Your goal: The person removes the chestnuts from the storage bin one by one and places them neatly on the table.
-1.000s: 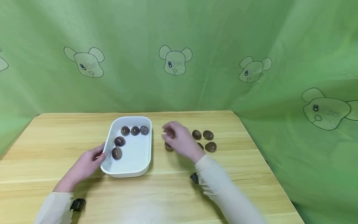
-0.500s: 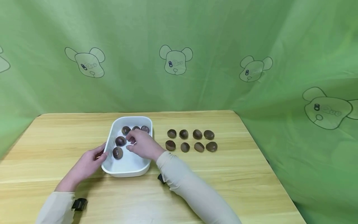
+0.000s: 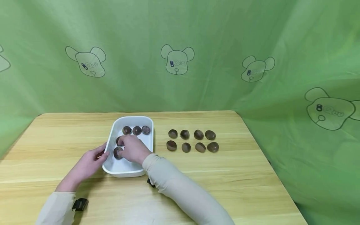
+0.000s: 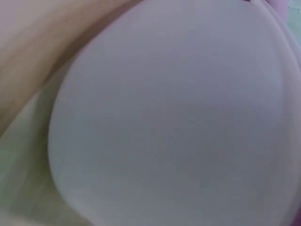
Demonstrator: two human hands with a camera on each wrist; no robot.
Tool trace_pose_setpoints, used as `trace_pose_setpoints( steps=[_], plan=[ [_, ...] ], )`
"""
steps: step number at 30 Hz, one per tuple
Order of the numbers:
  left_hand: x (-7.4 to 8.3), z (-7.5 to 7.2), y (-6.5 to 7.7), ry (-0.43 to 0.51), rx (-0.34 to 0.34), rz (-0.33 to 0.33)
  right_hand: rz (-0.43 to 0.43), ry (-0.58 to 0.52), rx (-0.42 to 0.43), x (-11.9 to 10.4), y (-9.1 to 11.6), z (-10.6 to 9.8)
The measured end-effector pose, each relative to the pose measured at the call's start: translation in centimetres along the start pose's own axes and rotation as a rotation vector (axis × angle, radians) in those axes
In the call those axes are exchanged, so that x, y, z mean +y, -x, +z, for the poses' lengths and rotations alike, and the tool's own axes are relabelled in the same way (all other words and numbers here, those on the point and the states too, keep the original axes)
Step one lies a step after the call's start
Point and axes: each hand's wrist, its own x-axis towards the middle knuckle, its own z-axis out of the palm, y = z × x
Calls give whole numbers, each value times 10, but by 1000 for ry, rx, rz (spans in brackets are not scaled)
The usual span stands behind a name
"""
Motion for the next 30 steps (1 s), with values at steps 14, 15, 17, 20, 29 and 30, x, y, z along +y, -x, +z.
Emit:
trace_pose_setpoints(
  steps=[14,15,17,20,29,30],
  plan=[
    [-2,-1,0,8,10,21,6,177,-13,-12,-7,16],
    [-2,-1,0,9,9,19,-1,193,-17,-13,-7,16],
    [-2,-1,0,11,8,14,-19,226,-17,-12,-7,18],
    [-1,0,0,12,6,10,-56,261,-6,-11,-6,20],
    [-1,0,0,13,18,34,-55,256,19,-8,-7,26],
    [-1,0,0,15,16,33,-62,255,16,-8,-7,26]
  ],
)
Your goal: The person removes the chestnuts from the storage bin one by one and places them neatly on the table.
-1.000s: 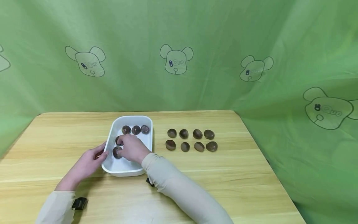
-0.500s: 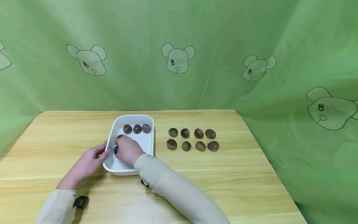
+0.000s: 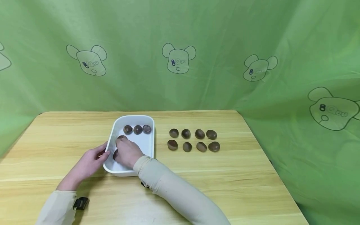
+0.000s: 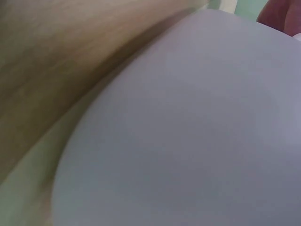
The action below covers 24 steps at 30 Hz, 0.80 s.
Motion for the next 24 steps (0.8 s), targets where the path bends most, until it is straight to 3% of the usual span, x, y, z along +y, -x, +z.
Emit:
trace_pose_setpoints(
  steps=[10,24],
  plan=[
    [1,0,0,-11,-13,-20,-99,82,-16,1,0,3],
    [1,0,1,-18,-10,-11,-26,-88,-19,6,4,-16]
  ],
)
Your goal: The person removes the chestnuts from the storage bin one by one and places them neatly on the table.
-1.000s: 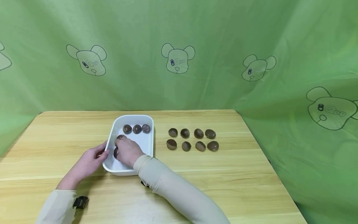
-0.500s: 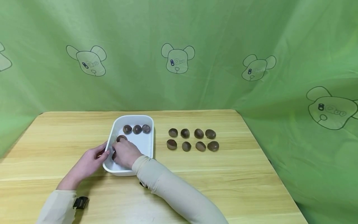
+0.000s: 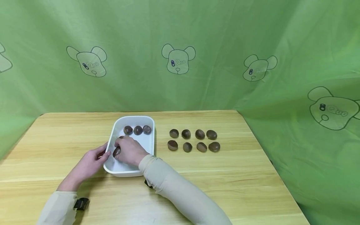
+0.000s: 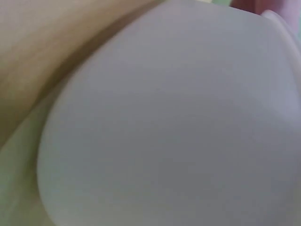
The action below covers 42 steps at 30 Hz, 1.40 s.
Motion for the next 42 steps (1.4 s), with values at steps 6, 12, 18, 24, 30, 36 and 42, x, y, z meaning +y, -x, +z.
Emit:
trace_pose_setpoints(
  steps=[6,12,18,24,30,36,42],
  plan=[
    [-2,2,0,-6,5,-5,15,-74,15,3,9,-16],
    [-1,1,-1,8,-6,-18,41,-144,50,7,21,-34],
    [0,1,0,10,-9,-34,51,-197,89,17,33,-48],
    [1,1,0,0,-3,-42,51,-261,123,29,41,-56],
    [2,0,0,2,3,-43,60,-289,154,41,50,-63],
    [2,0,0,-4,6,-28,159,-293,211,52,62,-69],
    [2,2,0,-4,12,-24,197,-347,269,67,72,-70]
  ],
)
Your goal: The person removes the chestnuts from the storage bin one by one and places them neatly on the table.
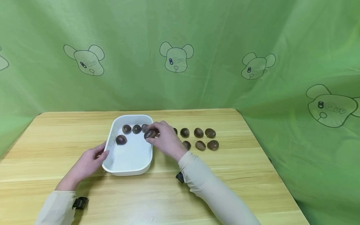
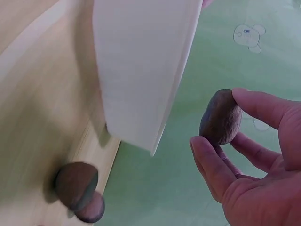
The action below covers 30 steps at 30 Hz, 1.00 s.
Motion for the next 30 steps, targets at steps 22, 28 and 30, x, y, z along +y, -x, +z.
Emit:
trace_pose_setpoints(
  steps=[22,28,30],
  plan=[
    [0,-1,0,1,-18,-7,76,192,-53,51,31,-10],
    [0,-1,-1,18,-22,-12,90,233,-110,60,35,-4],
    [0,-1,0,19,-22,-12,91,256,-122,62,35,-2]
  ],
)
